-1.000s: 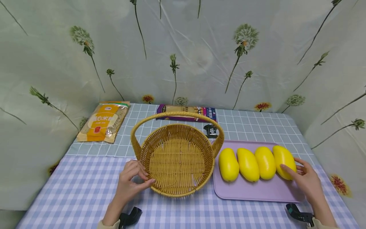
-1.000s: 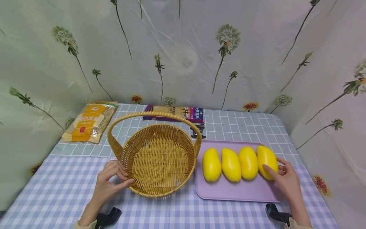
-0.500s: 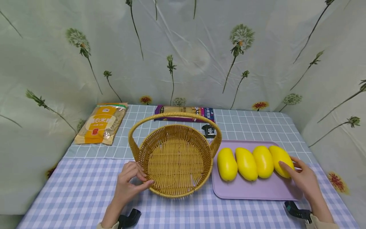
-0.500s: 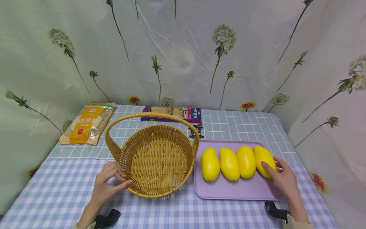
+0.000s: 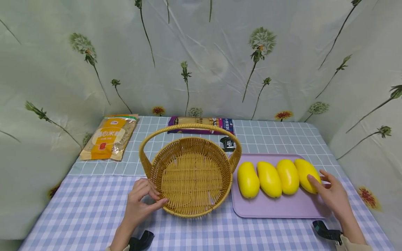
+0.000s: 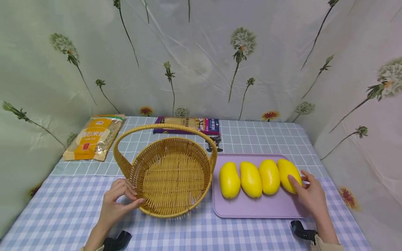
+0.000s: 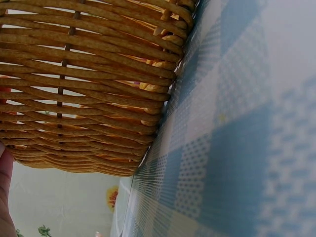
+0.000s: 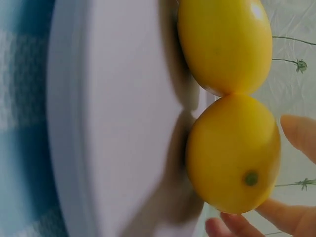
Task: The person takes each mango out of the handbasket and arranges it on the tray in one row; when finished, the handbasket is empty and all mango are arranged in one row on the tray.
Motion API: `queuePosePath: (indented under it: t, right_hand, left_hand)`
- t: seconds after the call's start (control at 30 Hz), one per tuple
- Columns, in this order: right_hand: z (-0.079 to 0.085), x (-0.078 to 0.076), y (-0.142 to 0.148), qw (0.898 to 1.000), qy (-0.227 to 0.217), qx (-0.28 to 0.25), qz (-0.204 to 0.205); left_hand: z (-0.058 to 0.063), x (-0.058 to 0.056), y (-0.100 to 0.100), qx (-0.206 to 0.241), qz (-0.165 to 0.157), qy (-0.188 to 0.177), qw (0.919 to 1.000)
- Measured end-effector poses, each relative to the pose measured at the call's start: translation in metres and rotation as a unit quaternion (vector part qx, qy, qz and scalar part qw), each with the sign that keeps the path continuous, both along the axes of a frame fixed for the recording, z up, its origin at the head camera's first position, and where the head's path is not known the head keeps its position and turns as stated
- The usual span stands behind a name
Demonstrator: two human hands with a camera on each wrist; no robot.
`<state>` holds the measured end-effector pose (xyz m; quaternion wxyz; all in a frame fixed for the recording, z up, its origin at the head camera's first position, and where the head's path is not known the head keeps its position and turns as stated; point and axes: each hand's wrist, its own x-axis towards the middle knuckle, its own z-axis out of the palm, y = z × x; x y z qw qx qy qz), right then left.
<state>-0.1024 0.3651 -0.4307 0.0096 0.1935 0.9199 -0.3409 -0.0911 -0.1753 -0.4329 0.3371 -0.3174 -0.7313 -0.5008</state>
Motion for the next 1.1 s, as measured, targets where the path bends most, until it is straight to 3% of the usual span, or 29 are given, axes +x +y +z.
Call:
queuePosePath:
  t: [0.1, 0.2, 0.33, 0.47, 0.63, 0.83, 1.1]
  right_hand:
    - [-0.001, 0.001, -0.004, 0.998, 0.060, 0.014, -0.015]
    - [-0.002, 0.002, -0.010, 0.988, 0.147, 0.022, -0.045]
    - [-0.010, 0.000, -0.018, 0.958, 0.279, 0.023, -0.063]
    - [0.001, 0.004, -0.043, 0.933, 0.358, 0.016, -0.031]
    - [0.016, 0.008, -0.074, 0.921, 0.388, 0.015, 0.039]
    - [0.022, 0.005, -0.100, 0.908, 0.399, 0.013, 0.130]
    - [0.029, -0.002, -0.119, 0.881, 0.408, 0.012, 0.240]
  left_hand:
    - [0.000, 0.002, -0.002, 0.000, 0.004, -0.001, 1.0000]
    - [-0.001, 0.003, -0.002, -0.002, 0.006, -0.003, 1.0000]
    - [-0.002, 0.003, -0.003, 0.000, 0.006, -0.001, 1.0000]
    - [-0.003, 0.002, -0.002, 0.004, 0.002, 0.000, 1.0000]
    - [-0.003, 0.001, -0.001, 0.002, 0.001, 0.007, 1.0000]
    - [0.003, 0.001, -0.003, -0.014, 0.001, 0.005, 0.9999]
    - [0.011, 0.004, -0.006, -0.037, 0.009, -0.010, 0.9992]
